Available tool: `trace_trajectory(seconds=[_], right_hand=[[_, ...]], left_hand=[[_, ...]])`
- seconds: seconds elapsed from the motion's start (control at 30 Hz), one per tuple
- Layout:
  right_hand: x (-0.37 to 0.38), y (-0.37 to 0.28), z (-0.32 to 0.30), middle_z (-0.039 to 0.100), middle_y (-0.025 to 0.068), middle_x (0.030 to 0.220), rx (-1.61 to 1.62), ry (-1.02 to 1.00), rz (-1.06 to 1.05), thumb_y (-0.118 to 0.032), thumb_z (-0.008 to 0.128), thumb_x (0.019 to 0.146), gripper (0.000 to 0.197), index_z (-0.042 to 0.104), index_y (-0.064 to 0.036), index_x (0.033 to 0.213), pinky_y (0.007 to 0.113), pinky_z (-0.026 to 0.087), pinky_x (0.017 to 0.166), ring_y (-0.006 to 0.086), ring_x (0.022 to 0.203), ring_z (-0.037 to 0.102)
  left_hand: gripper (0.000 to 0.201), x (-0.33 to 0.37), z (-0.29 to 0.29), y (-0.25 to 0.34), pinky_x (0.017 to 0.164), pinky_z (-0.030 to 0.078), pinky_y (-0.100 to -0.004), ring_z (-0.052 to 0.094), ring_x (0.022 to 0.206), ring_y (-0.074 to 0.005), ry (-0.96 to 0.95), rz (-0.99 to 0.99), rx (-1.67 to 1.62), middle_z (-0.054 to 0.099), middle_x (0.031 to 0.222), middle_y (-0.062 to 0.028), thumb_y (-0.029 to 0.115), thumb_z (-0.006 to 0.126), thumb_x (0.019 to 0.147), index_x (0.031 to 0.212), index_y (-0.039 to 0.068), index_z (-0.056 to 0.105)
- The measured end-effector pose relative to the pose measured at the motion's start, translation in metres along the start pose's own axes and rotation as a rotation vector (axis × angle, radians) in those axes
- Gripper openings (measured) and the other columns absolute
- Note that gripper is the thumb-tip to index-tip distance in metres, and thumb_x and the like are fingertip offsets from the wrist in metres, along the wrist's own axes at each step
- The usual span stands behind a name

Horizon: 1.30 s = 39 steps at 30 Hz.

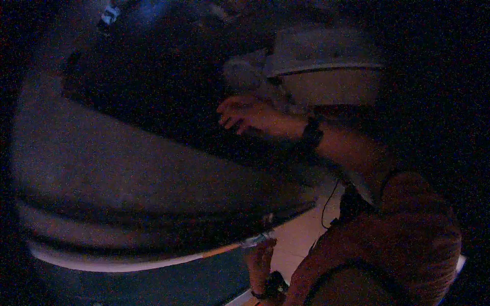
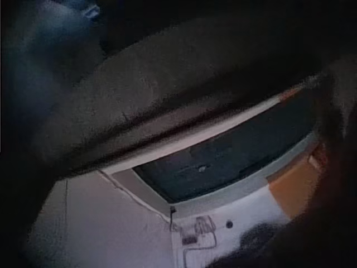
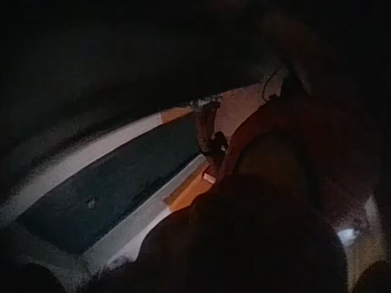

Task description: The person rinses a blue plastic stool with a handheld shower head, then wipes it with a green cloth. They repeat the rinse and wipe cycle on the seat and legs, then place the stool upright on the floor.

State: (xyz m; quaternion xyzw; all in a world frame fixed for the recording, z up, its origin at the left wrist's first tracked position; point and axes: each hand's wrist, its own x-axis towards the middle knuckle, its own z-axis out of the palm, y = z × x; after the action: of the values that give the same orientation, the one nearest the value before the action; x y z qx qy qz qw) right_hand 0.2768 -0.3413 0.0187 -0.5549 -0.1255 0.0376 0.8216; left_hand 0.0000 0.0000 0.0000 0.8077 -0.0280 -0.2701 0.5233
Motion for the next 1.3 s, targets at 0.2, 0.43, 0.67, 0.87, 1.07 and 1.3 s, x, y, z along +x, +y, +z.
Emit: trace_trajectory(seconds=[0.2,0.43,0.67,0.87,1.07,1.3], right_hand=[[0.029,-0.008,0.126,0.059,0.0112,0.121,-0.262,-0.358,-0.176,-0.031,0.051,0.098,0.045,0.047,-0.0060,0.135,0.036,0.049,0.090,0.0231,0.108,0.058],[0.043,-0.109,0.208,0.052,0.0135,0.129,-0.168,-0.605,-0.284,-0.030,0.050,0.097,0.049,0.043,-0.0049,0.138,0.037,0.046,0.094,0.0257,0.112,0.056],[0.049,-0.146,0.279,0.045,0.0158,0.138,0.011,-0.624,-0.398,-0.029,0.050,0.096,0.053,0.039,-0.0038,0.140,0.038,0.044,0.099,0.0284,0.116,0.054],[0.056,-0.158,0.331,0.039,0.0178,0.145,0.164,-0.611,-0.529,-0.028,0.050,0.095,0.056,0.036,-0.0028,0.143,0.039,0.041,0.102,0.0307,0.119,0.052],[0.031,-0.178,0.304,0.021,0.0220,0.154,0.032,-0.775,-0.433,-0.031,0.050,0.093,0.071,0.019,-0.0019,0.150,0.039,0.031,0.112,0.0338,0.136,0.035],[-0.011,-0.117,0.191,0.019,0.0228,0.154,0.030,-0.740,-0.238,-0.032,0.055,0.096,0.068,0.026,0.0022,0.146,0.039,0.031,0.113,0.0313,0.143,0.021]], left_hand=[[0.029,-0.117,0.040,-0.011,0.099,0.042,-0.0348,0.056,0.116,-0.0213,0.281,-0.284,-0.143,0.062,0.122,-0.0133,0.008,0.052,0.096,0.124,0.002,0.059],[0.030,-0.167,0.107,0.056,0.098,0.043,-0.0340,0.056,0.115,-0.0211,0.499,-0.467,-0.285,0.062,0.122,-0.0131,0.009,0.053,0.096,0.125,0.001,0.058],[0.032,-0.147,0.116,0.050,0.098,0.043,-0.0332,0.057,0.115,-0.0208,0.562,-0.489,-0.325,0.062,0.122,-0.0128,0.009,0.055,0.095,0.126,0.001,0.057],[0.033,-0.142,0.108,0.042,0.097,0.044,-0.0326,0.057,0.114,-0.0206,0.597,-0.507,-0.325,0.062,0.122,-0.0126,0.009,0.056,0.095,0.127,0.001,0.056],[0.035,-0.150,0.131,0.040,0.096,0.044,-0.0319,0.057,0.114,-0.0204,0.628,-0.490,-0.335,0.062,0.122,-0.0124,0.010,0.057,0.094,0.128,0.001,0.055],[0.037,-0.160,0.155,0.029,0.095,0.045,-0.0311,0.057,0.113,-0.0202,0.602,-0.455,-0.373,0.062,0.122,-0.0121,0.010,0.058,0.094,0.129,0.000,0.054]])
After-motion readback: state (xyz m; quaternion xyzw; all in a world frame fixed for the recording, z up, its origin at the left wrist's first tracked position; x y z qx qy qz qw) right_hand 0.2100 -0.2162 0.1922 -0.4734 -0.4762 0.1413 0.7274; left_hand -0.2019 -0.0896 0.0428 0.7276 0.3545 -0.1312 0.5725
